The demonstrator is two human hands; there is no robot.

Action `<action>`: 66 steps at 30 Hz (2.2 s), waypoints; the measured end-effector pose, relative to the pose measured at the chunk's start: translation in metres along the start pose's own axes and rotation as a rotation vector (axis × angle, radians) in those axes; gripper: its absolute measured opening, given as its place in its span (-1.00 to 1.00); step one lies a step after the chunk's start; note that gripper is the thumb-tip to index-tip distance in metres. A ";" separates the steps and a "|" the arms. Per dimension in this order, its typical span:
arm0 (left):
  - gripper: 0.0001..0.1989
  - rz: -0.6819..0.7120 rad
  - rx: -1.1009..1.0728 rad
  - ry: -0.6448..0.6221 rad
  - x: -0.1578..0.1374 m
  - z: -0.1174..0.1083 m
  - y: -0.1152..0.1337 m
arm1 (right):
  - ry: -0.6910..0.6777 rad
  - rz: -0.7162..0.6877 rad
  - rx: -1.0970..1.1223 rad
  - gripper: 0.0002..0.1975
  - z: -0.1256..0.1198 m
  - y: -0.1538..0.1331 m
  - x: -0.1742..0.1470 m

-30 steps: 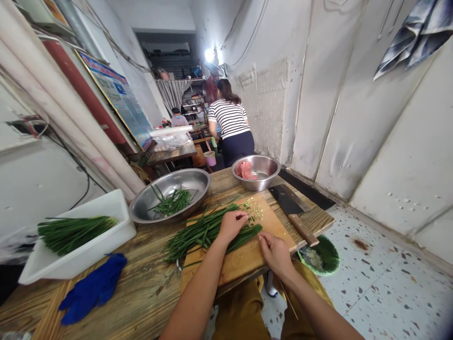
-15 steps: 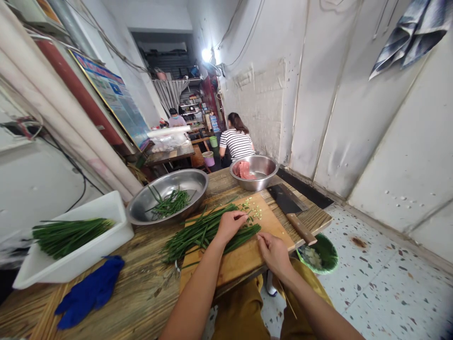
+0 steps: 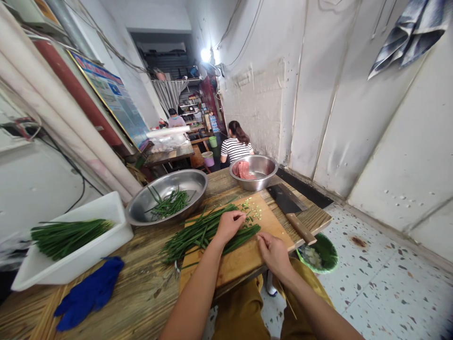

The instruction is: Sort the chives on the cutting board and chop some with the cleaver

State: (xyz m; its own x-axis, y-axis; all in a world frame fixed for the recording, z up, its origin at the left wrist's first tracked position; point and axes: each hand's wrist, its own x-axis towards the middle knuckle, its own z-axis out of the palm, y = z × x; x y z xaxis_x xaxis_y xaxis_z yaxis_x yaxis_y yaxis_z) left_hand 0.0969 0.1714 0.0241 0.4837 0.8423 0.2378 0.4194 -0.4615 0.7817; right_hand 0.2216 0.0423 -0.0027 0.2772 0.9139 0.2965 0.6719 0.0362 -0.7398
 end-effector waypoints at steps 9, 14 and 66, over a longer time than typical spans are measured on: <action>-0.79 0.014 0.015 -0.004 0.000 -0.001 0.000 | 0.000 -0.007 0.005 -0.67 0.000 0.001 -0.001; -0.79 -0.002 0.016 0.006 0.000 -0.001 0.001 | -0.002 -0.012 0.002 -0.68 0.001 0.002 -0.001; -0.79 0.192 -0.019 -0.304 -0.007 -0.012 0.010 | 0.016 -0.008 0.030 -0.68 0.001 0.002 0.001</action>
State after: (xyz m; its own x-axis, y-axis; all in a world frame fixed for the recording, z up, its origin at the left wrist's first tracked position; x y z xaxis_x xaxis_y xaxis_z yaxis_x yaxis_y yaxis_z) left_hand 0.0887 0.1645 0.0373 0.7600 0.6181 0.2006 0.2861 -0.5954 0.7508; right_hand 0.2221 0.0435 -0.0044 0.2834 0.9068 0.3121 0.6531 0.0558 -0.7552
